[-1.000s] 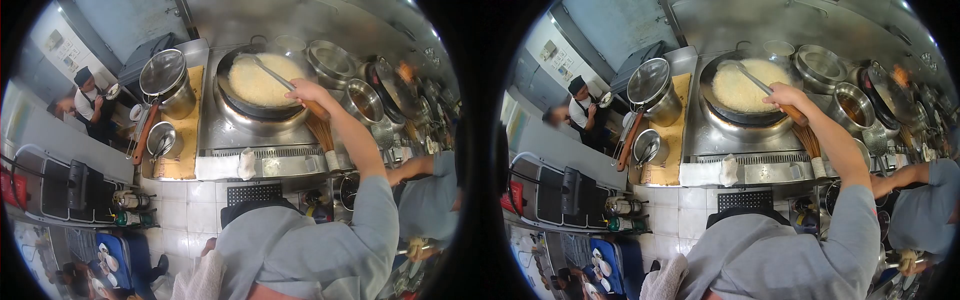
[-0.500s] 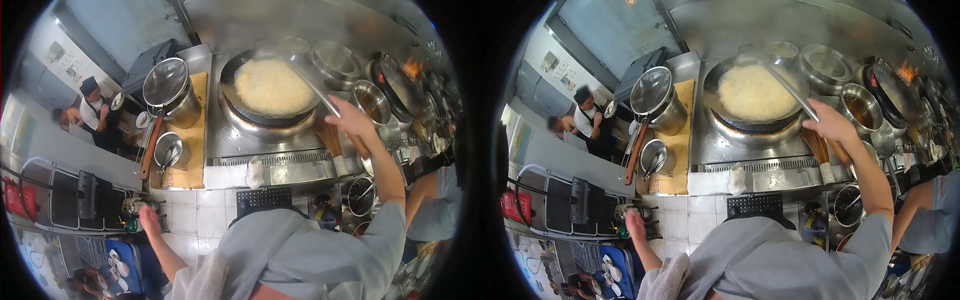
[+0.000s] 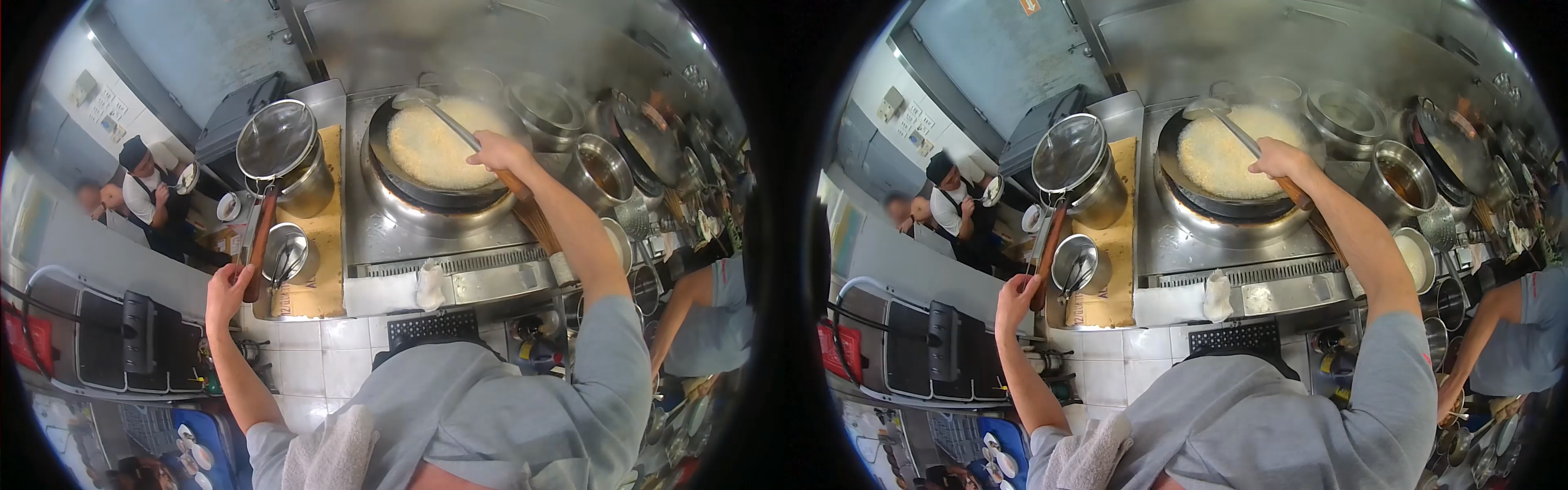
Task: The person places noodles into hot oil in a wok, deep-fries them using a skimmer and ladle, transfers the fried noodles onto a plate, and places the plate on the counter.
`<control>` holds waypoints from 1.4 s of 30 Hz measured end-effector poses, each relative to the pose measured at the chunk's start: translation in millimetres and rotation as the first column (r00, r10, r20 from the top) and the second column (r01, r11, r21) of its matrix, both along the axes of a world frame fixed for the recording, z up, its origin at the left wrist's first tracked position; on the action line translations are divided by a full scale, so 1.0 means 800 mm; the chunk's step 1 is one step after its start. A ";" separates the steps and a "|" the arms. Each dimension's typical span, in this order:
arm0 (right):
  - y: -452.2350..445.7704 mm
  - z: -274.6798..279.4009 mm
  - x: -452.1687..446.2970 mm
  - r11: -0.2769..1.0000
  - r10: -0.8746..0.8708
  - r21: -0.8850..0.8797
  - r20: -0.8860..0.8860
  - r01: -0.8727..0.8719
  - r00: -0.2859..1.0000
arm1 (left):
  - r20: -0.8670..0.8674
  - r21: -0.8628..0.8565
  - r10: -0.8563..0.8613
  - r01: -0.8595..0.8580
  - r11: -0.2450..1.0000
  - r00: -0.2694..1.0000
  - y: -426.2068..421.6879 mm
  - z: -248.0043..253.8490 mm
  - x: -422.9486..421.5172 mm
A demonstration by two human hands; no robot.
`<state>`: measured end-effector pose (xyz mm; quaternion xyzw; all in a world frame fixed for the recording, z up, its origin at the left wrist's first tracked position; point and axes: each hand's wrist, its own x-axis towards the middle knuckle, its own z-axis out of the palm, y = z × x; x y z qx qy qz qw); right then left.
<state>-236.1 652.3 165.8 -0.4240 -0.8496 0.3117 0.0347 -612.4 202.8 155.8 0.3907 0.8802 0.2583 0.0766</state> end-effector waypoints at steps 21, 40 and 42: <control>-0.175 0.060 0.228 0.877 0.122 0.472 -0.034 -0.091 0.992 | 0.964 0.263 -0.242 -0.255 0.930 0.110 0.045 0.012 -0.076; -0.175 0.009 0.147 0.885 -0.288 -0.464 -0.484 0.036 0.826 | 0.790 0.506 -0.372 -0.175 0.845 0.488 0.045 0.043 0.120; -0.175 0.011 0.163 0.789 -0.319 -0.609 -0.520 -0.083 0.793 | 0.763 0.519 -0.355 -0.185 0.834 0.541 0.057 0.025 0.141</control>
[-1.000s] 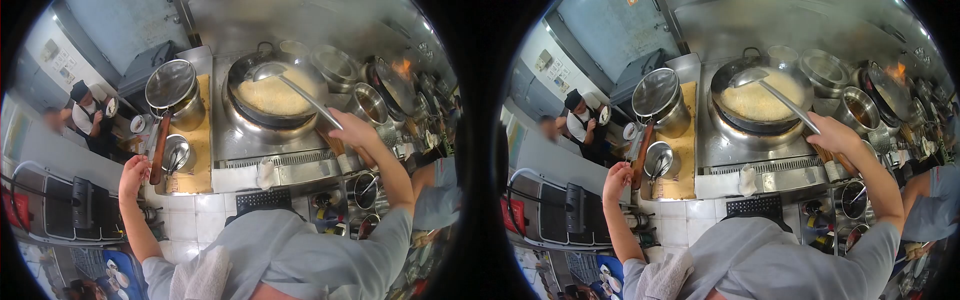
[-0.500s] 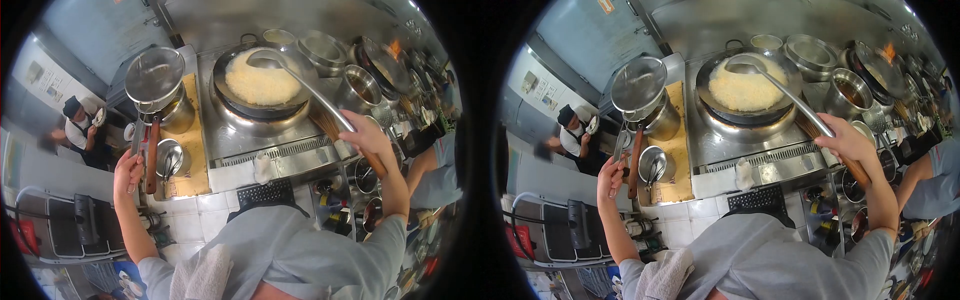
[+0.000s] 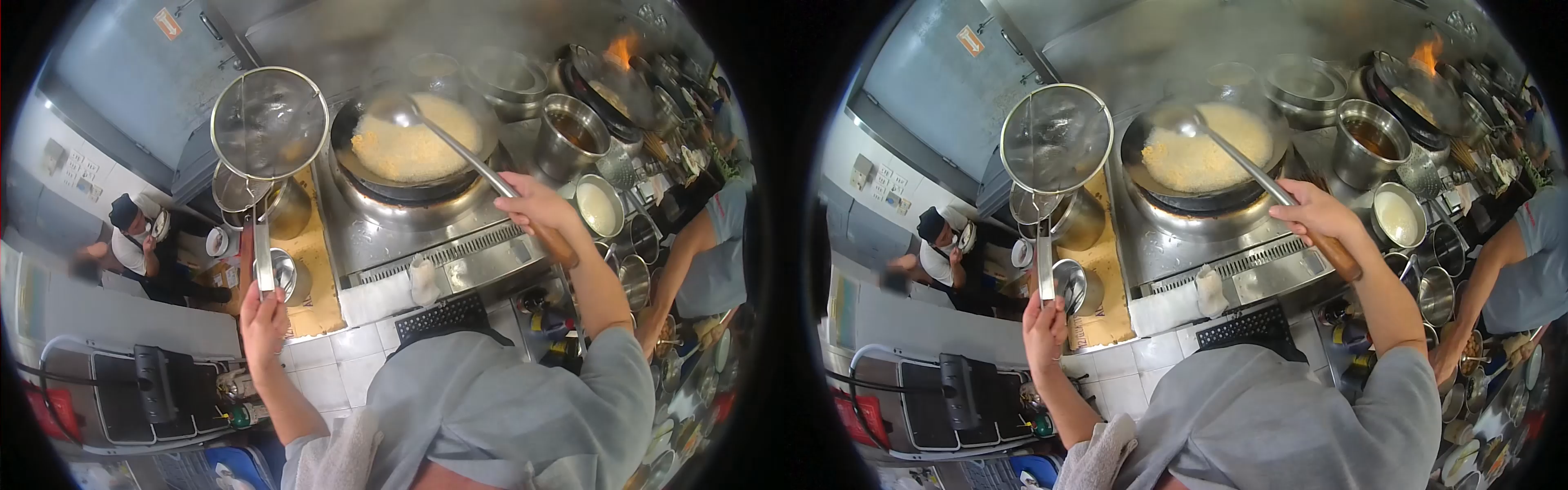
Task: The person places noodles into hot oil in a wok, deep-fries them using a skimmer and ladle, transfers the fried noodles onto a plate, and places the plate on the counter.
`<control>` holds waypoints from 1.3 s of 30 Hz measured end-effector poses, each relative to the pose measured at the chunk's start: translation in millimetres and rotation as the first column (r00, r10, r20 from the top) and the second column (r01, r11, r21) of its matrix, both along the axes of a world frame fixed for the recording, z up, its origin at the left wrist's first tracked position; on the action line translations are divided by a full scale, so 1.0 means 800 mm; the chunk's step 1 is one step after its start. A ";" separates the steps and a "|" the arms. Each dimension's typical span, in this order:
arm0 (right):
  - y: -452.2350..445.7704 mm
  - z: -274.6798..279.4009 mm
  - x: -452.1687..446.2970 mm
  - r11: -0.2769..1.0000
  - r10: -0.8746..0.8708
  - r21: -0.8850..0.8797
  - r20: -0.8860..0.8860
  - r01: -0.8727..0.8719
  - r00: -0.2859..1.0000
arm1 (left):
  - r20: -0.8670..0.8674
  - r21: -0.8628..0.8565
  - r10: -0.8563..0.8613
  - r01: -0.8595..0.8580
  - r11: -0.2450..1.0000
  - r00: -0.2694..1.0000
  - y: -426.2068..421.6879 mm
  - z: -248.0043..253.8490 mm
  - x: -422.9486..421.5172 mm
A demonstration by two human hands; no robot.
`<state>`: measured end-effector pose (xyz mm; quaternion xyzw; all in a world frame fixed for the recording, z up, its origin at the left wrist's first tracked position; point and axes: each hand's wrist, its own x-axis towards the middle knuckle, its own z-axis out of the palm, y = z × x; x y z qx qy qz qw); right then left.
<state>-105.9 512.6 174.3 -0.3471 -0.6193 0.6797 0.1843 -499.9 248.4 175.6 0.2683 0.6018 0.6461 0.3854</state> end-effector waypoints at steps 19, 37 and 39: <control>0.037 0.005 -0.038 0.955 0.039 0.267 0.317 -0.129 0.948 | -0.360 -0.050 -0.068 0.054 0.997 0.930 0.048 -0.056 0.017; -0.046 0.079 -0.022 0.670 -0.164 0.459 0.858 -0.583 0.486 | -0.737 -0.204 -0.156 0.004 0.979 0.657 0.195 -0.077 -0.004; -0.059 0.082 0.002 0.663 -0.189 0.480 0.850 -0.575 0.491 | -0.796 -0.203 -0.172 0.010 0.979 0.580 0.222 -0.086 -0.017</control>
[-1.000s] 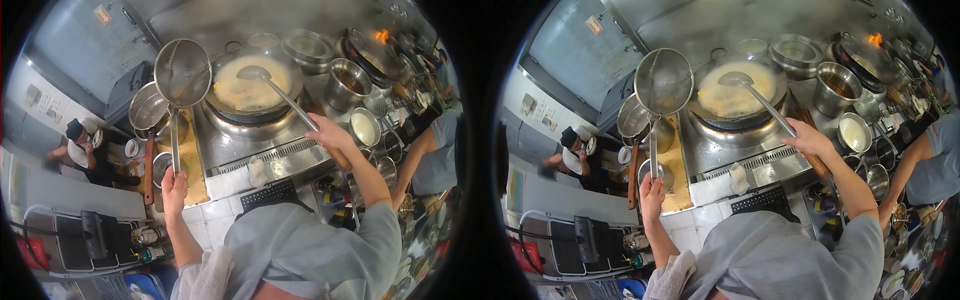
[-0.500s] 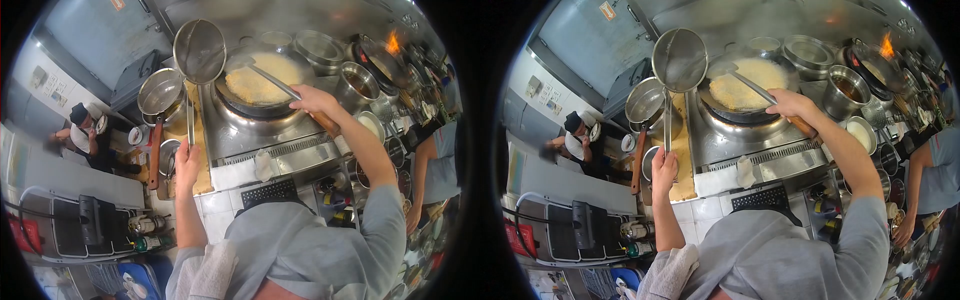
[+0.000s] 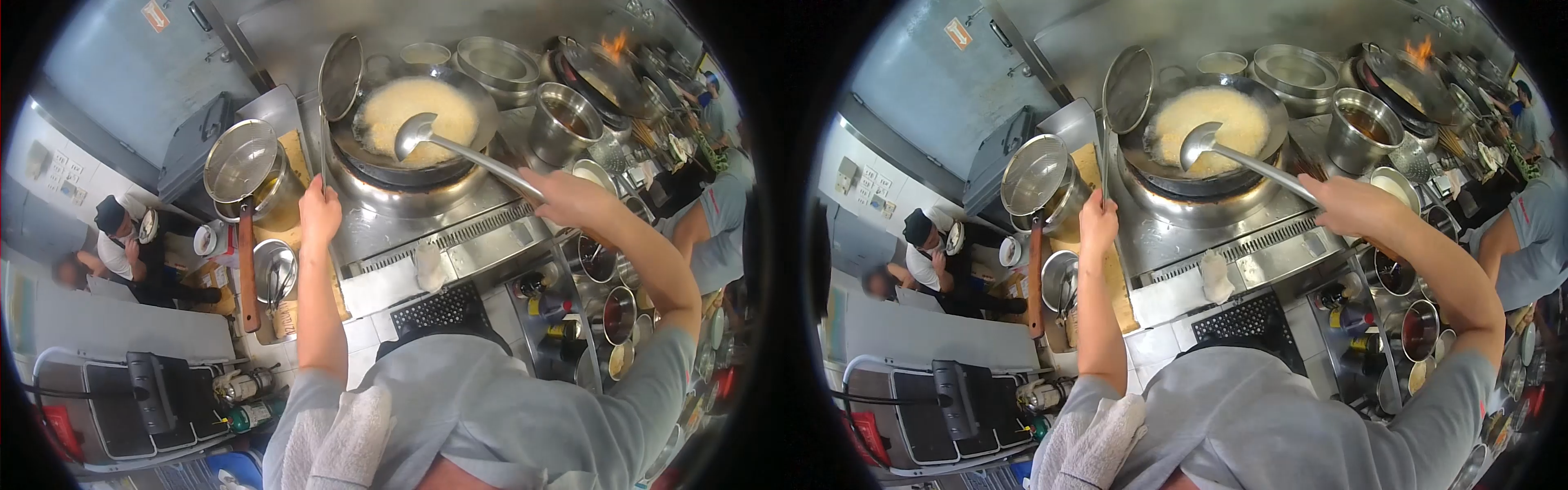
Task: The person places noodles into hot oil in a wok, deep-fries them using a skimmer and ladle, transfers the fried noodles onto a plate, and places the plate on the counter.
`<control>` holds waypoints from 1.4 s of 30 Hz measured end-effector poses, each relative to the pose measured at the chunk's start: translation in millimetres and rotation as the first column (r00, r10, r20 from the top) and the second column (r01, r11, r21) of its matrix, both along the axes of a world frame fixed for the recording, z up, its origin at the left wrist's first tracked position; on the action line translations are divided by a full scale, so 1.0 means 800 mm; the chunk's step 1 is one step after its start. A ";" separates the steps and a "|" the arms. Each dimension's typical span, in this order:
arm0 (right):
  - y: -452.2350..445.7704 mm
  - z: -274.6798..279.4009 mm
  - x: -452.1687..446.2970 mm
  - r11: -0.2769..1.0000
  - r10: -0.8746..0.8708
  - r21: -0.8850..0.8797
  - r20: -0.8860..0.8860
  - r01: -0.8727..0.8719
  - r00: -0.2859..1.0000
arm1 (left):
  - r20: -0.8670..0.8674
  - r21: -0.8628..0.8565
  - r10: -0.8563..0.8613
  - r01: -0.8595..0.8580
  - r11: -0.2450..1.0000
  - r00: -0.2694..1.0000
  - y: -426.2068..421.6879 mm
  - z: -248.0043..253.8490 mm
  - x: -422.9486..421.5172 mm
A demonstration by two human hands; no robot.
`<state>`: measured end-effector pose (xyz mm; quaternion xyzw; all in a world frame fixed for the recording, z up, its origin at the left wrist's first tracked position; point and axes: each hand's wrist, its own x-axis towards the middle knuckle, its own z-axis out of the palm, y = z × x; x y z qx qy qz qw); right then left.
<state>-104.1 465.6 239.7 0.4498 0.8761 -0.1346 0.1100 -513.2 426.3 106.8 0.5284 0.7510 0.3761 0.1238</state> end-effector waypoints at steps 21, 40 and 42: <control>0.174 -0.080 -0.046 0.977 0.104 -0.134 -0.367 -0.163 0.925 | -0.061 -0.013 0.114 -0.115 0.993 0.992 -0.027 0.025 0.066; 0.082 -0.029 0.037 0.992 -0.106 -0.104 -0.399 0.070 0.911 | -0.176 -0.042 -0.183 0.178 0.983 0.967 0.084 -0.023 -0.044; 0.084 -0.017 0.014 0.985 -0.158 -0.128 -0.392 0.117 0.906 | -0.136 -0.056 -0.197 0.191 0.980 0.971 0.080 -0.014 -0.044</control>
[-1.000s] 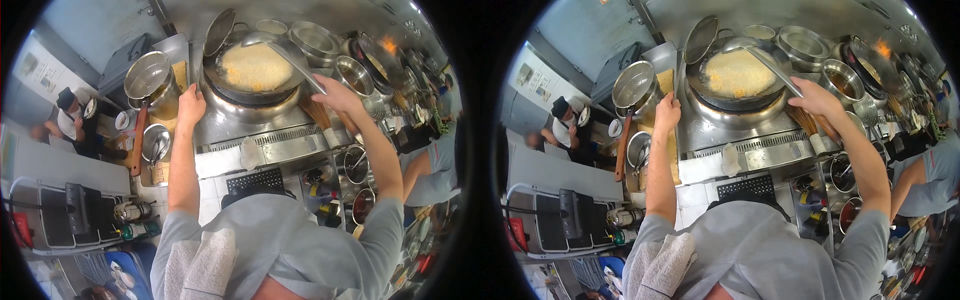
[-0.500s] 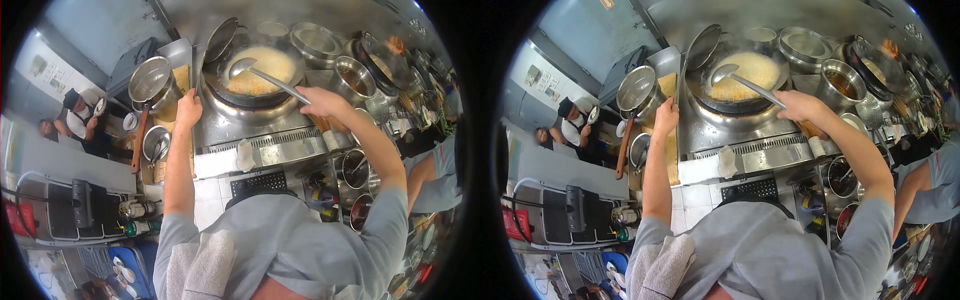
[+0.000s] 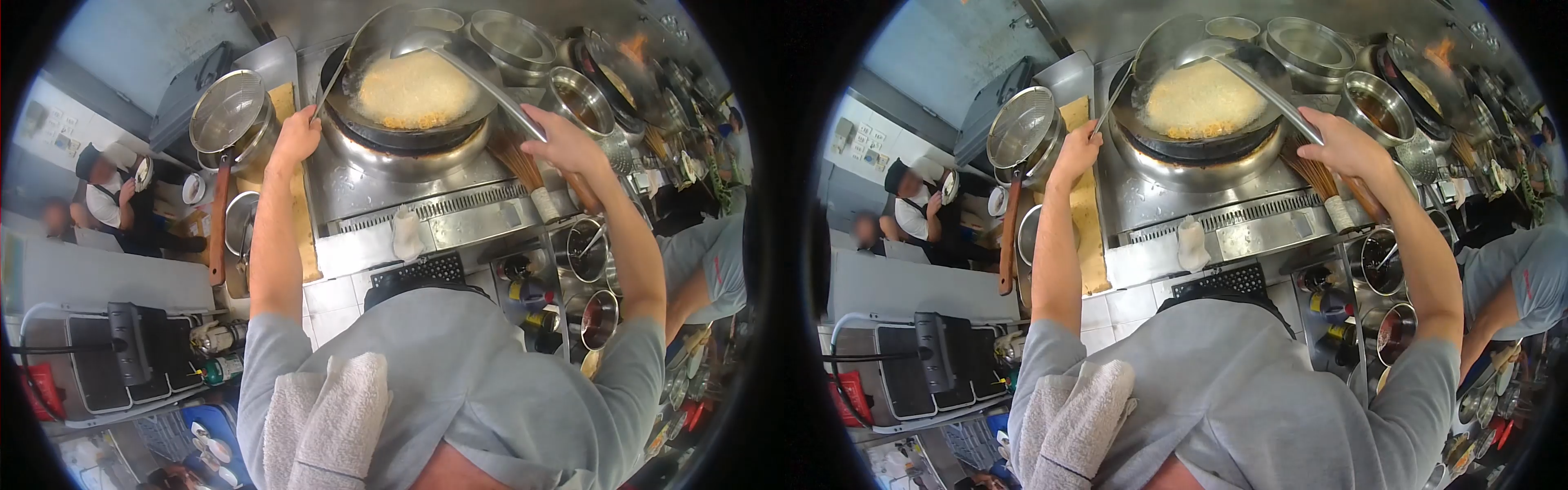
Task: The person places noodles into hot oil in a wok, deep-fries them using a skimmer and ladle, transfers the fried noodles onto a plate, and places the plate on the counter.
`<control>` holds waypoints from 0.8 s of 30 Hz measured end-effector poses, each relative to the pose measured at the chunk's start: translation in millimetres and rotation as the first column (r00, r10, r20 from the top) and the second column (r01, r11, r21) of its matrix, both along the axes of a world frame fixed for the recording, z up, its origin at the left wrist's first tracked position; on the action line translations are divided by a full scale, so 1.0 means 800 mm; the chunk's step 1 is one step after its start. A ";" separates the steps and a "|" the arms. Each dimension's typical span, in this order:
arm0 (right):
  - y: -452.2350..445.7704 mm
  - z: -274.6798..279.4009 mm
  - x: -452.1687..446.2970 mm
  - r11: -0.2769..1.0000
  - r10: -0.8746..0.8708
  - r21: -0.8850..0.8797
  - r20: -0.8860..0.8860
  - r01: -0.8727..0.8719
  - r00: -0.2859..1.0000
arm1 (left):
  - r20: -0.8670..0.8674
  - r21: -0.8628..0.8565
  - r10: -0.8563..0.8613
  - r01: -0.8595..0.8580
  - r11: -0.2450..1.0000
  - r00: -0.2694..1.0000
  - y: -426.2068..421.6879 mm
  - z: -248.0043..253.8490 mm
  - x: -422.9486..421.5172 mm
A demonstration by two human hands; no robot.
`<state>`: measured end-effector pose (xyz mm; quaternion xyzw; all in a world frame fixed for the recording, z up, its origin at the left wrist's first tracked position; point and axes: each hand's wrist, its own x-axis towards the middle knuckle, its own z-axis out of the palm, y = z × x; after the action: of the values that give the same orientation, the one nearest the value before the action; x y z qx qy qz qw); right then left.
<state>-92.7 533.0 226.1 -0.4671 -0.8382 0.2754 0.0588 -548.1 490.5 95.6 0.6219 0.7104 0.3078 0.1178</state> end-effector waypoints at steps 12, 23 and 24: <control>0.049 -0.040 -0.077 0.983 0.174 0.024 0.184 -0.181 0.967 | 0.092 -0.087 0.013 -0.005 0.996 0.996 -0.058 0.012 0.006; -0.041 -0.011 0.004 0.976 0.197 0.030 0.318 -0.218 0.927 | -0.029 -0.031 0.000 -0.001 1.000 1.000 -0.010 0.016 0.010; -0.049 -0.009 0.014 0.976 0.193 0.036 0.313 -0.215 0.930 | -0.049 -0.025 -0.016 0.015 1.000 0.999 0.004 0.011 0.004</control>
<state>-81.4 493.8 218.6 -0.4122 -0.8902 0.1744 -0.0850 -544.8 493.9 104.5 0.6332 0.7120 0.2827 0.1103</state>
